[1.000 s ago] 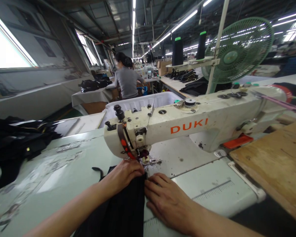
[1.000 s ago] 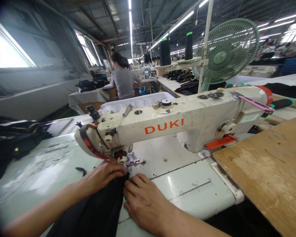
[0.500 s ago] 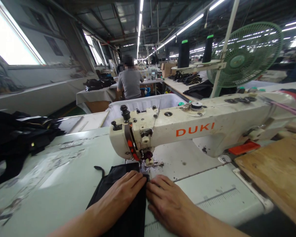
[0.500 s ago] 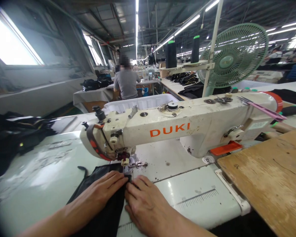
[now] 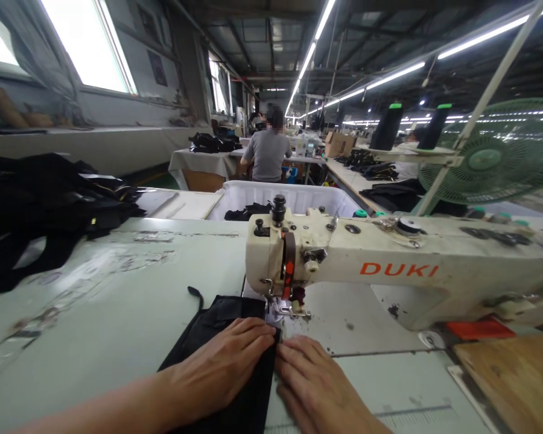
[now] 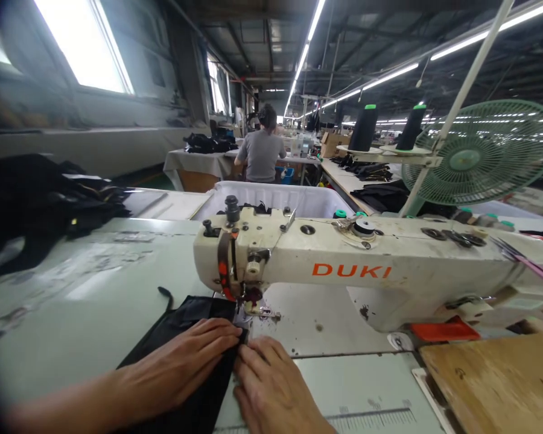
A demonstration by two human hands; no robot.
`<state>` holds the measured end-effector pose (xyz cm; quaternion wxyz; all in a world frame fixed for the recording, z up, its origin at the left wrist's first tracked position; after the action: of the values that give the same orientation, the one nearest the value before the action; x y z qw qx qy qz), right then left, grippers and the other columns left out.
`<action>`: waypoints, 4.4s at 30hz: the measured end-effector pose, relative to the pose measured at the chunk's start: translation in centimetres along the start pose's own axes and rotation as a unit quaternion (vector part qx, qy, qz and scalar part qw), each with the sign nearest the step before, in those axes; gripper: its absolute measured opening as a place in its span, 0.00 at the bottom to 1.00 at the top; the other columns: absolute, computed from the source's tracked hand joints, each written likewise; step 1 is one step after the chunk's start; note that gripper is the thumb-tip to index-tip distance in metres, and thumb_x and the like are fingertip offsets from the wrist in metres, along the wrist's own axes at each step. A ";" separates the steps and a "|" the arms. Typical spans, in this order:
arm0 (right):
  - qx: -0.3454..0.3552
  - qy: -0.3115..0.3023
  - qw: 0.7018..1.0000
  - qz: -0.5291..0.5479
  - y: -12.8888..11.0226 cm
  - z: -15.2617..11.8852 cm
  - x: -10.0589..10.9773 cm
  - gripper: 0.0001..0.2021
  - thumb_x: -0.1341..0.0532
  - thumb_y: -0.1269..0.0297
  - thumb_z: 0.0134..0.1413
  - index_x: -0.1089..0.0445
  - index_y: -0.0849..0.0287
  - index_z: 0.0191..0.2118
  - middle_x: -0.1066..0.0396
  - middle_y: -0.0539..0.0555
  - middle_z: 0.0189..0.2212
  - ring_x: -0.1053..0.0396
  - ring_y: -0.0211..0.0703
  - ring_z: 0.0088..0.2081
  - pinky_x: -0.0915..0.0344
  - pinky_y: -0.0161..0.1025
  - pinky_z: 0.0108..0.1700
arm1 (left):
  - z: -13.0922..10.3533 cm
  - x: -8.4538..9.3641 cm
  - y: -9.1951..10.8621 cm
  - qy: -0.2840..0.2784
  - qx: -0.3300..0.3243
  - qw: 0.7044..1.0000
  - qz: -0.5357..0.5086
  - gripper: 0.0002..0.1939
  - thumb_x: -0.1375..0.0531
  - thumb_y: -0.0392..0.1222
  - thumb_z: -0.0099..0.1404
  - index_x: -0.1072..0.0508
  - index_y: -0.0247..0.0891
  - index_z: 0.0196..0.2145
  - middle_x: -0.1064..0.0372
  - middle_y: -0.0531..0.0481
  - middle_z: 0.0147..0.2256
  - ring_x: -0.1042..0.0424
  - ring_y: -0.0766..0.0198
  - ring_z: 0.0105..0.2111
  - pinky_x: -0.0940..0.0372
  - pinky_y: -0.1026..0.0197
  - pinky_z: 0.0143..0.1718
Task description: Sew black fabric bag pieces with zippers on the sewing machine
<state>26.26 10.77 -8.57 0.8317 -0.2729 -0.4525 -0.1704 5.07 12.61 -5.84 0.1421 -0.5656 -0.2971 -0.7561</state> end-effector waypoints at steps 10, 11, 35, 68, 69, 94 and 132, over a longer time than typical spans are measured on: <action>0.005 -0.010 0.993 -0.114 2.4 2.7 -0.9 0.20 0.40 0.72 0.56 0.33 0.61 0.55 0.27 0.60 0.44 0.29 0.56 0.43 0.28 0.53 0.45 | -0.1 0.0 -0.2 0.055 0.033 0.996 0.069 0.14 0.45 0.38 0.69 0.30 0.36 0.51 0.28 0.43 0.51 0.30 0.52 0.51 0.38 0.44 0.57; 0.010 -0.009 0.991 -0.135 2.6 3.0 -1.2 0.20 0.39 0.72 0.55 0.33 0.62 0.55 0.27 0.61 0.44 0.29 0.57 0.42 0.27 0.54 0.43 | 0.0 -0.1 -0.5 0.063 0.039 0.995 0.070 0.13 0.45 0.38 0.69 0.30 0.36 0.50 0.28 0.43 0.51 0.30 0.52 0.51 0.39 0.44 0.57; 0.034 -0.012 0.976 -0.213 5.7 1.5 -3.8 0.23 0.43 0.65 0.62 0.39 0.59 0.62 0.26 0.61 0.48 0.26 0.57 0.45 0.25 0.48 0.42 | 1.1 -0.2 -0.8 0.160 0.058 0.980 0.103 0.17 0.40 0.37 0.63 0.28 0.35 0.50 0.26 0.42 0.50 0.27 0.52 0.48 0.31 0.49 0.53; -0.294 -0.092 0.922 0.233 -8.6 -7.3 3.1 0.15 0.44 0.62 0.65 0.28 0.55 0.27 0.27 0.47 0.23 0.29 0.40 0.26 0.36 0.35 0.30 | -6.6 0.0 10.1 0.041 0.069 0.997 0.013 0.18 0.38 0.38 0.63 0.31 0.39 0.51 0.33 0.42 0.53 0.36 0.50 0.57 0.44 0.41 0.63; -0.316 -0.069 0.904 0.281 -9.2 -8.3 2.0 0.13 0.45 0.63 0.66 0.25 0.55 0.32 0.24 0.48 0.28 0.26 0.42 0.31 0.33 0.36 0.34 | -6.9 -0.9 10.8 0.060 0.063 0.996 0.031 0.17 0.38 0.38 0.63 0.31 0.37 0.50 0.32 0.41 0.51 0.34 0.49 0.56 0.42 0.41 0.62; -0.387 0.191 0.466 0.773 -13.9 -4.4 -6.1 0.25 0.30 0.46 0.44 0.29 0.68 0.30 0.28 0.55 0.24 0.30 0.36 0.18 0.32 0.30 0.19 | -8.0 -1.8 9.3 0.170 -0.058 0.982 0.067 0.11 0.46 0.27 0.69 0.30 0.32 0.48 0.29 0.41 0.48 0.33 0.57 0.55 0.36 0.51 0.61; -0.394 0.107 0.766 0.496 -12.6 -5.5 -4.2 0.14 0.46 0.56 0.62 0.33 0.62 0.34 0.32 0.49 0.17 0.34 0.37 0.16 0.37 0.30 0.19 | -7.2 -3.4 9.6 0.200 -0.057 0.977 0.046 0.12 0.43 0.27 0.67 0.28 0.30 0.48 0.26 0.43 0.39 0.29 0.57 0.40 0.37 0.47 0.50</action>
<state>21.02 -2.41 -10.79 0.6628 -0.7430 -0.0553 0.0750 5.87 0.31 -7.63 0.2007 -0.4229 -0.1932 -0.8623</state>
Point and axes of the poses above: each hand's wrist, its own z-axis towards the middle knuckle, its own x-axis out of the back of the hand, y = z × x, the point moved 1 cm from there along z, towards the middle knuckle
